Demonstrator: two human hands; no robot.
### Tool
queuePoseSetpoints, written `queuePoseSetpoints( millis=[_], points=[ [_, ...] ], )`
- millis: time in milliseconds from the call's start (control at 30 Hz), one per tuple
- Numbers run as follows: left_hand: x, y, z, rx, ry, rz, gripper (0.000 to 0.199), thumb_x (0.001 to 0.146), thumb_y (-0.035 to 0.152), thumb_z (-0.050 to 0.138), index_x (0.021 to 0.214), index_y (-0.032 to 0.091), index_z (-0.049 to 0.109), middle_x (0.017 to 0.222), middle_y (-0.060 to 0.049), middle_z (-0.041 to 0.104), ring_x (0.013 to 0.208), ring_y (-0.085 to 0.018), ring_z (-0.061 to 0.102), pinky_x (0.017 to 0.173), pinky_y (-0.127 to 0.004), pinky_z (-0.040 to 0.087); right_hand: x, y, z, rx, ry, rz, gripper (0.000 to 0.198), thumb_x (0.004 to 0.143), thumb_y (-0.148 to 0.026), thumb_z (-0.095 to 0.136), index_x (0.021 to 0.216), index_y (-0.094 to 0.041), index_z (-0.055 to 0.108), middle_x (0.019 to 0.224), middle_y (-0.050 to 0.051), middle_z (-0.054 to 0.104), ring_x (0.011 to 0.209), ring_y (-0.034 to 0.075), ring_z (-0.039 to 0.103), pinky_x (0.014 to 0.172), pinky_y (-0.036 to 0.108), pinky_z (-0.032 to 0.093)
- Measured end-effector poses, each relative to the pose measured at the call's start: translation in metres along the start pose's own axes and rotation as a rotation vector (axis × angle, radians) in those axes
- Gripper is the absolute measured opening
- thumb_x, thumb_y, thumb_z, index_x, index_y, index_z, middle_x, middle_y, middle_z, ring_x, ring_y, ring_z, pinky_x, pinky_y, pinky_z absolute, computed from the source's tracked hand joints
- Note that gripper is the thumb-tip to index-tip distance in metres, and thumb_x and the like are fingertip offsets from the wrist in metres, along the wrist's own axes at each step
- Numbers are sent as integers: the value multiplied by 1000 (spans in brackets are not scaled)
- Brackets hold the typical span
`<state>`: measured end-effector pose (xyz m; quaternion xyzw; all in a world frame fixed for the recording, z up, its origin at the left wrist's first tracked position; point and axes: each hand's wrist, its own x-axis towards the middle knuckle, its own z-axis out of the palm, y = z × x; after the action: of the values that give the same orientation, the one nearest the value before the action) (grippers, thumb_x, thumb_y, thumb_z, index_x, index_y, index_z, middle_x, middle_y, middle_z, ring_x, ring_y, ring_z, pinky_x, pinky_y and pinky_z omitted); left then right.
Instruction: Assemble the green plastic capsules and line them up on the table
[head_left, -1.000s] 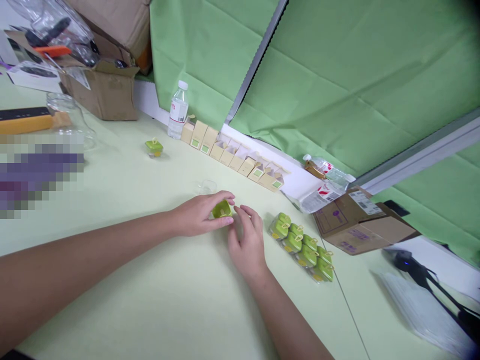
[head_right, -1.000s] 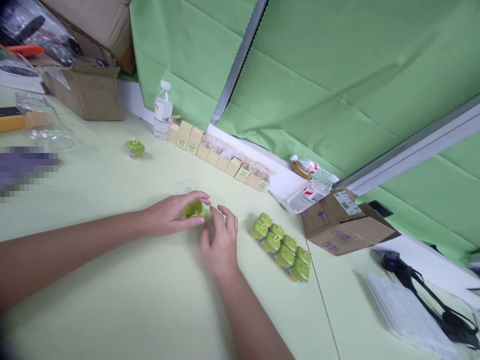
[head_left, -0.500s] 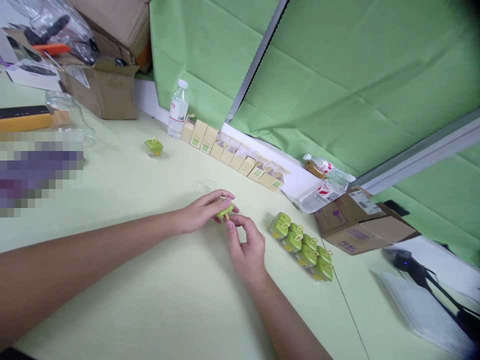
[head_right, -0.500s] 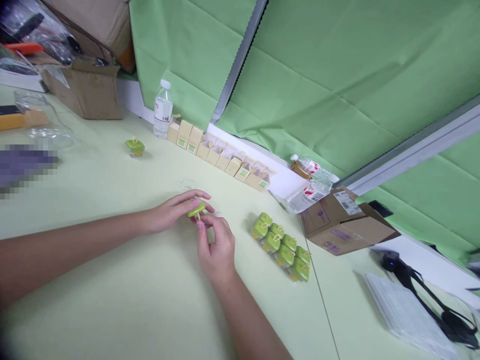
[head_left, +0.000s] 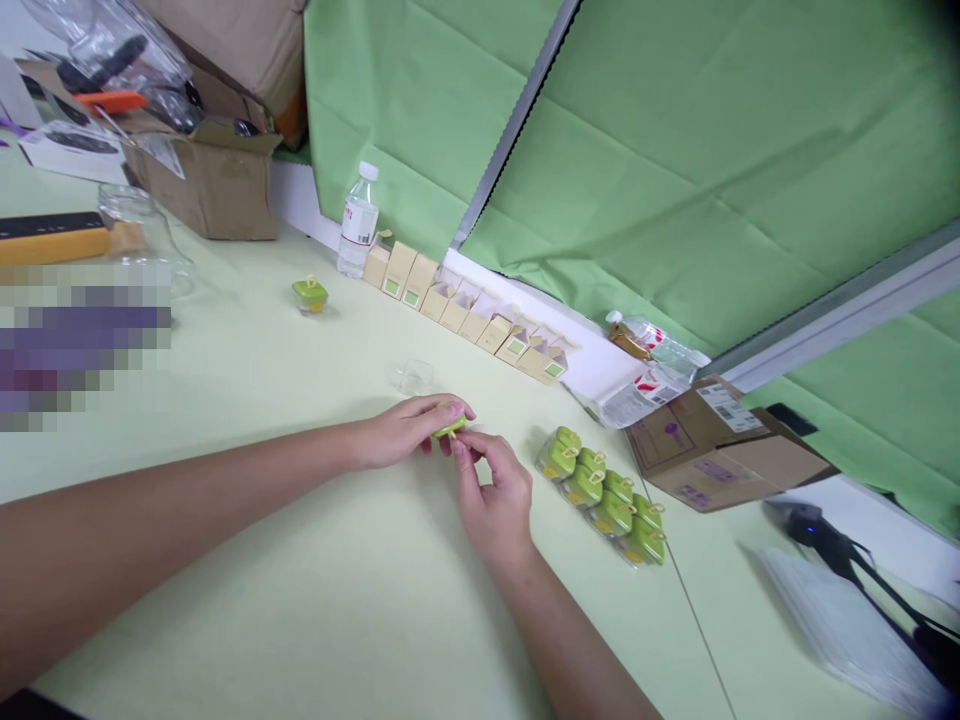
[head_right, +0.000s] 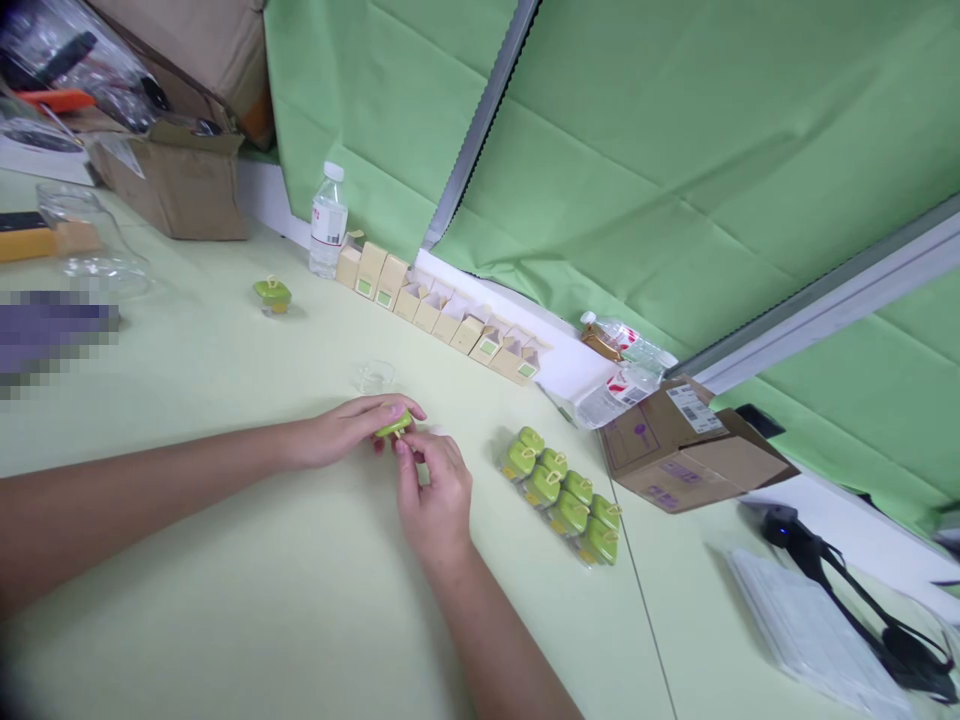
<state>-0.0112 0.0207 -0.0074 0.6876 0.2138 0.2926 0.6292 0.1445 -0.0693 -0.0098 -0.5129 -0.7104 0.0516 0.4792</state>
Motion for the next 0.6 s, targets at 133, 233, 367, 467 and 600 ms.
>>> queuePoseSetpoints(
  millis=[133, 233, 367, 467, 600],
  points=[
    [0, -4, 1, 28, 7, 12, 49, 96, 59, 35, 124, 25, 57, 101, -4, 62, 89, -19, 59, 73, -32, 48, 0, -1, 1, 9, -5, 11, 13, 92, -16, 56, 95, -23, 67, 88, 3, 70, 80, 18, 63, 74, 32, 53],
    [-1, -5, 3, 45, 7, 27, 48, 97, 58, 34, 125, 25, 57, 95, -3, 61, 87, -18, 58, 74, -32, 47, 0, -1, 1, 19, -8, 20, 13, 92, -15, 56, 94, -22, 66, 86, 3, 70, 79, 17, 63, 74, 32, 52],
    [-1, -6, 4, 47, -2, 38, 48, 98, 57, 33, 125, 24, 55, 92, -3, 60, 85, -18, 57, 76, -32, 47, -1, 0, 2, 30, -13, 26, 13, 91, -15, 56, 94, -22, 66, 85, 3, 69, 79, 17, 63, 74, 31, 52],
    [-1, -6, 5, 42, 3, 34, 49, 98, 57, 33, 126, 24, 55, 92, -3, 59, 84, -17, 56, 77, -32, 47, -2, 0, 2, 30, -13, 38, 13, 92, -16, 55, 94, -21, 67, 85, 3, 69, 78, 16, 63, 73, 30, 52],
    [-1, -6, 7, 36, -2, 25, 49, 98, 56, 34, 126, 23, 55, 92, -3, 59, 86, -18, 55, 78, -32, 46, -3, 1, 3, 28, -11, 48, 12, 92, -16, 55, 92, -21, 66, 83, 2, 69, 75, 16, 62, 73, 29, 51]
  ],
)
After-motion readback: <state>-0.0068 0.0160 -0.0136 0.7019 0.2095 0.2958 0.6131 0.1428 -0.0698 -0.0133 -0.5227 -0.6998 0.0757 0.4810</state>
